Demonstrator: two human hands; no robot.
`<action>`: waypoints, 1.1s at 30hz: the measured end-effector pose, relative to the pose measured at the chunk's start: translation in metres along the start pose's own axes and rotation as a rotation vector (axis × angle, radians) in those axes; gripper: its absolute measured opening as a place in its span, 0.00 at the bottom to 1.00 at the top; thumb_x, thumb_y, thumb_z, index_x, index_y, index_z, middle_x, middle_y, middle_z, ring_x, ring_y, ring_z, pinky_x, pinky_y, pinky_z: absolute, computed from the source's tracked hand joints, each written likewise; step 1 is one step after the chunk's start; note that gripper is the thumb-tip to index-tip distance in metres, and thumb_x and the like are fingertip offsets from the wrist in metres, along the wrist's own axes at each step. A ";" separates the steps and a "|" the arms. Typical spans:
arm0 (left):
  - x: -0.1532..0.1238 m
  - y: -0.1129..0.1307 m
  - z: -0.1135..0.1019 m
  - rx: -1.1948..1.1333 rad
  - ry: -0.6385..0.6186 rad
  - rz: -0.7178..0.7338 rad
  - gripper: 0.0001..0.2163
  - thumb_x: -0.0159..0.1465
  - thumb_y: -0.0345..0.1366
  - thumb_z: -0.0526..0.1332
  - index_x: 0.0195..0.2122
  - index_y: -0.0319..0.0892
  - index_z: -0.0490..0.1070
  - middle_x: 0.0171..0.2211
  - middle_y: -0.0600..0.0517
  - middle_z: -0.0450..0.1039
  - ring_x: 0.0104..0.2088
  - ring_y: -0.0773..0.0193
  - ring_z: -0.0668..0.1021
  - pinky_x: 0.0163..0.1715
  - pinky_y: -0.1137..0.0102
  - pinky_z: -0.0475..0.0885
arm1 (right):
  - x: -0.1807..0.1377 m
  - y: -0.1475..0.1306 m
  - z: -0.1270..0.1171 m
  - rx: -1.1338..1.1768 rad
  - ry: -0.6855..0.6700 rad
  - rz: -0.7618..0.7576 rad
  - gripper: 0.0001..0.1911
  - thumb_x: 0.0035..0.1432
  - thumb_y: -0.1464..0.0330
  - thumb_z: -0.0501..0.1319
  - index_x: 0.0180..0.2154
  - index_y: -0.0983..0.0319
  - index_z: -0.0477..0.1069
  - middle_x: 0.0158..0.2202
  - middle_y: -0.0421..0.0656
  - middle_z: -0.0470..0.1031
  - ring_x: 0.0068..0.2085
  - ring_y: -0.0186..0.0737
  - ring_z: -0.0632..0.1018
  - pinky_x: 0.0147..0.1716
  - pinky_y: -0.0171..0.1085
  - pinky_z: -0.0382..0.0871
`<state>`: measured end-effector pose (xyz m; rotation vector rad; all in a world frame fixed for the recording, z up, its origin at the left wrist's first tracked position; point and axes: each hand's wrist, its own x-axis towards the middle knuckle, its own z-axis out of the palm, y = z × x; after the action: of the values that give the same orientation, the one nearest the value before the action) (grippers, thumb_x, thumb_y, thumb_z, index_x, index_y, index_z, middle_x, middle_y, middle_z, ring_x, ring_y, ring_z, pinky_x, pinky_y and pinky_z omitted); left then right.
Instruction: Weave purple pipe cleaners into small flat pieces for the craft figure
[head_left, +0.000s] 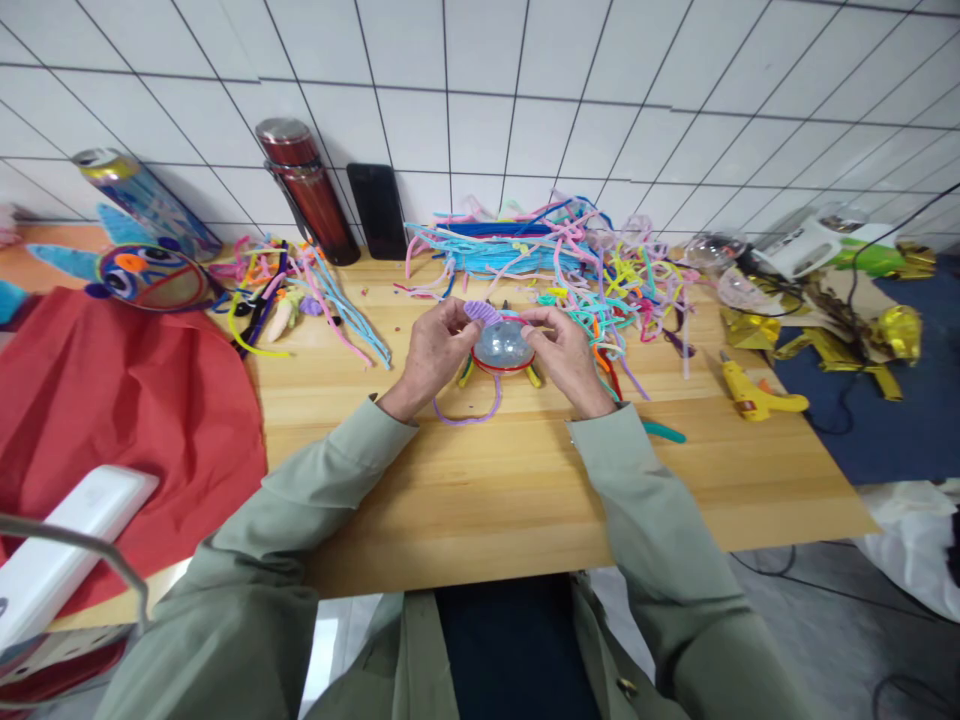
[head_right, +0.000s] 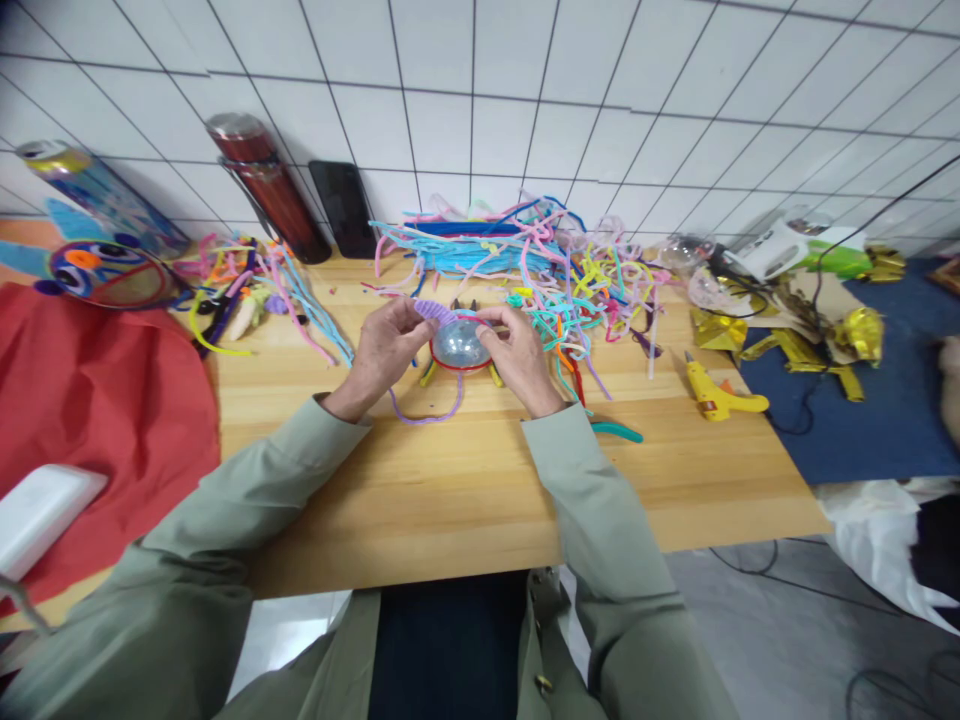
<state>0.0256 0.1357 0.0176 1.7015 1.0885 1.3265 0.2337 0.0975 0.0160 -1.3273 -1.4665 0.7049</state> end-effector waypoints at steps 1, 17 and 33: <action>0.000 -0.001 0.000 0.001 0.001 0.001 0.06 0.63 0.30 0.66 0.30 0.43 0.72 0.25 0.57 0.72 0.26 0.68 0.71 0.29 0.71 0.65 | 0.000 0.000 0.000 -0.001 0.000 -0.003 0.12 0.62 0.62 0.64 0.45 0.57 0.80 0.49 0.45 0.85 0.50 0.47 0.83 0.51 0.49 0.79; 0.002 -0.001 0.000 0.000 -0.003 0.014 0.07 0.63 0.33 0.68 0.29 0.43 0.71 0.26 0.56 0.72 0.26 0.68 0.71 0.29 0.70 0.67 | -0.001 -0.004 0.002 -0.032 0.006 -0.041 0.12 0.61 0.63 0.63 0.44 0.57 0.79 0.48 0.46 0.83 0.48 0.47 0.83 0.48 0.48 0.80; 0.002 -0.005 0.001 -0.016 -0.016 -0.005 0.06 0.62 0.34 0.69 0.32 0.43 0.72 0.27 0.56 0.74 0.27 0.67 0.72 0.30 0.70 0.69 | 0.000 -0.001 0.002 -0.033 0.015 -0.031 0.12 0.61 0.63 0.63 0.44 0.57 0.80 0.48 0.45 0.85 0.47 0.47 0.84 0.48 0.48 0.80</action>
<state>0.0257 0.1395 0.0136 1.6941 1.0687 1.3129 0.2314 0.0979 0.0160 -1.3299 -1.4892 0.6520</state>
